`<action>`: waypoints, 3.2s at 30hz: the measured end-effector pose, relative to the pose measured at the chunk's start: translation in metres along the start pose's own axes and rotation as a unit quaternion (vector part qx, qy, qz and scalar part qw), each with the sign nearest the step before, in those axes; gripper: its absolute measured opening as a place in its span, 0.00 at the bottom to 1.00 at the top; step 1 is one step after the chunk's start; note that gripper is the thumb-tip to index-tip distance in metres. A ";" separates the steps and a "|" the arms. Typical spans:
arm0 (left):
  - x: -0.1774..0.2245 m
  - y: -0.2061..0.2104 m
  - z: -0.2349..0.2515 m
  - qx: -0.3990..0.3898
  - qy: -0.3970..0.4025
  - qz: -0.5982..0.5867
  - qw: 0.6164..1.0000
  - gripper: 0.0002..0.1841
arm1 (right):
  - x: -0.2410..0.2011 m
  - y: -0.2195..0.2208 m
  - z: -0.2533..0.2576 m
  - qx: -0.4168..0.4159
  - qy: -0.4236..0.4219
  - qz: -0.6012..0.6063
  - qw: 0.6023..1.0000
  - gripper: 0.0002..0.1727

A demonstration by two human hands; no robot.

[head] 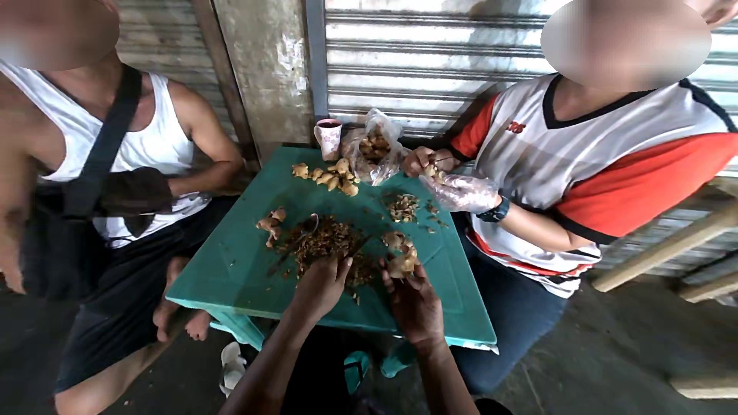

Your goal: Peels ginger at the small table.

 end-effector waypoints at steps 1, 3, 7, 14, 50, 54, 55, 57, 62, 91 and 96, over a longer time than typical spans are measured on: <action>-0.001 0.000 -0.001 0.002 -0.003 -0.006 1.000 0.29 | 0.000 0.000 0.000 -0.005 0.008 0.010 1.000 0.24; -0.002 -0.001 0.001 -0.001 -0.006 -0.013 1.000 0.33 | -0.001 0.000 -0.002 -0.016 0.034 0.037 0.999 0.24; -0.001 -0.001 0.005 -0.023 -0.020 0.007 1.000 0.40 | -0.003 0.002 -0.005 0.004 0.058 0.017 0.998 0.24; 0.000 0.001 0.007 -0.047 -0.030 0.037 0.998 0.38 | -0.004 -0.002 -0.002 -0.049 0.071 0.091 0.992 0.33; 0.052 -0.044 0.037 0.015 0.105 0.112 0.988 0.32 | 0.002 0.037 0.036 -0.014 0.044 0.016 0.999 0.17; 0.049 -0.042 0.038 0.045 0.120 0.091 0.988 0.33 | 0.008 0.039 0.067 -0.039 0.007 0.119 0.992 0.17; 0.047 -0.041 0.039 0.044 0.129 0.083 0.987 0.32 | 0.012 0.035 0.070 -0.034 -0.005 0.133 0.991 0.17; 0.046 -0.039 0.041 0.029 0.127 0.077 0.988 0.31 | 0.018 0.030 0.073 -0.012 -0.028 0.135 0.990 0.17; 0.049 -0.031 0.038 0.004 0.130 0.100 0.986 0.33 | 0.006 0.020 0.076 -0.030 -0.061 0.119 0.991 0.14; 0.062 0.000 0.017 -0.081 0.123 -0.026 0.989 0.30 | 0.003 0.021 0.065 -0.023 -0.133 -0.137 0.981 0.14; 0.066 0.011 0.010 -0.019 0.137 -0.044 0.989 0.29 | 0.004 0.021 0.063 0.024 -0.131 -0.100 0.986 0.12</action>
Point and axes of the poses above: each hand's wrist, its own z-axis towards the middle knuckle, its own y-axis out of the palm, x = y × z, the point moved 3 cm from there along z, towards the middle knuckle, and after that the axes turned 2 degrees about z, right-handed, at the moved point
